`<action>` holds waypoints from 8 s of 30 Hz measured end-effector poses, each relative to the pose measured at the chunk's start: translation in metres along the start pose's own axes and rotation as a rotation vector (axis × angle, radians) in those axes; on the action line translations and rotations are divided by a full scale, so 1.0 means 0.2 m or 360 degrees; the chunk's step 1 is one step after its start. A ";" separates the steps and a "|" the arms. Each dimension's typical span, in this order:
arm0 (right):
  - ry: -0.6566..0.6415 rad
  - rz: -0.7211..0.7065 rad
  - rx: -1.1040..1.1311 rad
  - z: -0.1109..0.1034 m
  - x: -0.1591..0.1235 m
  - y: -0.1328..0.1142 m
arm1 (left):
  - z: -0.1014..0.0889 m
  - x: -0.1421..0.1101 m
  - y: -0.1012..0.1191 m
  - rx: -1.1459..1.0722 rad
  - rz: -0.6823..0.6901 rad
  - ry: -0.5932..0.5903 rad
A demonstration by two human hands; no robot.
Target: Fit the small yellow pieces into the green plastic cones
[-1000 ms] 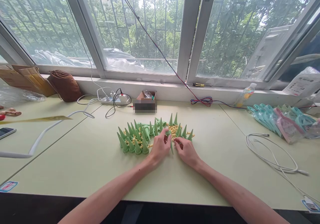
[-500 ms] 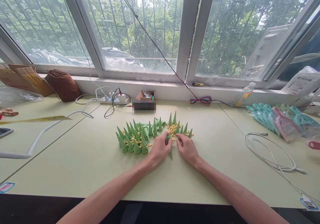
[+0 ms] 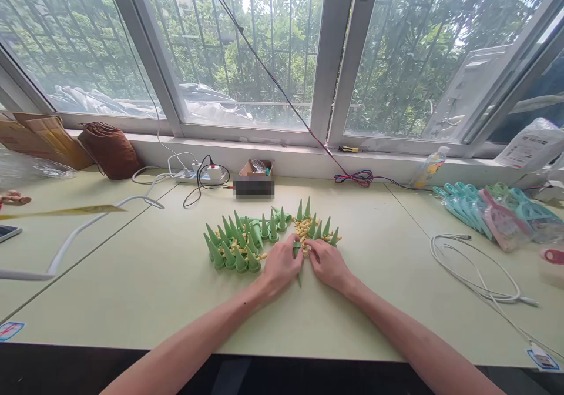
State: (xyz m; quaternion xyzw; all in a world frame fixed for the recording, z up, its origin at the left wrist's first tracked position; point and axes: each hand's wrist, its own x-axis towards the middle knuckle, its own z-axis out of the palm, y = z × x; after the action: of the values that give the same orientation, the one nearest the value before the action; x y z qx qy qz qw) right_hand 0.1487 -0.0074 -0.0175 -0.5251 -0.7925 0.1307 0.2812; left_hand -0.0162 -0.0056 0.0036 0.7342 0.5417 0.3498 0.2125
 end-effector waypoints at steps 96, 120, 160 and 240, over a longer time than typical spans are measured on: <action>0.0293 -0.0098 0.0599 -0.04 0.01 -0.03 | 0.02 0.01 0.04 -0.0621 -0.0095 0.0109; 0.0240 -0.0095 0.0483 -0.01 0.02 0.02 | 0.04 0.00 0.01 -0.0660 -0.0047 0.0098; 0.0117 -0.0074 0.0644 -0.02 0.01 0.01 | 0.04 0.01 0.01 -0.0583 -0.0076 0.0109; 0.0094 -0.0085 0.0685 -0.02 0.02 0.03 | 0.04 0.01 0.01 -0.0708 -0.0072 0.0099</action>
State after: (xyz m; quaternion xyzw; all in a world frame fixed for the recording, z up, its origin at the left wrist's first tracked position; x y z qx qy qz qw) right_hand 0.1546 -0.0026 -0.0157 -0.4354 -0.7514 0.2740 0.4131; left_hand -0.0079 -0.0049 0.0003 0.6457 0.4739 0.4783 0.3603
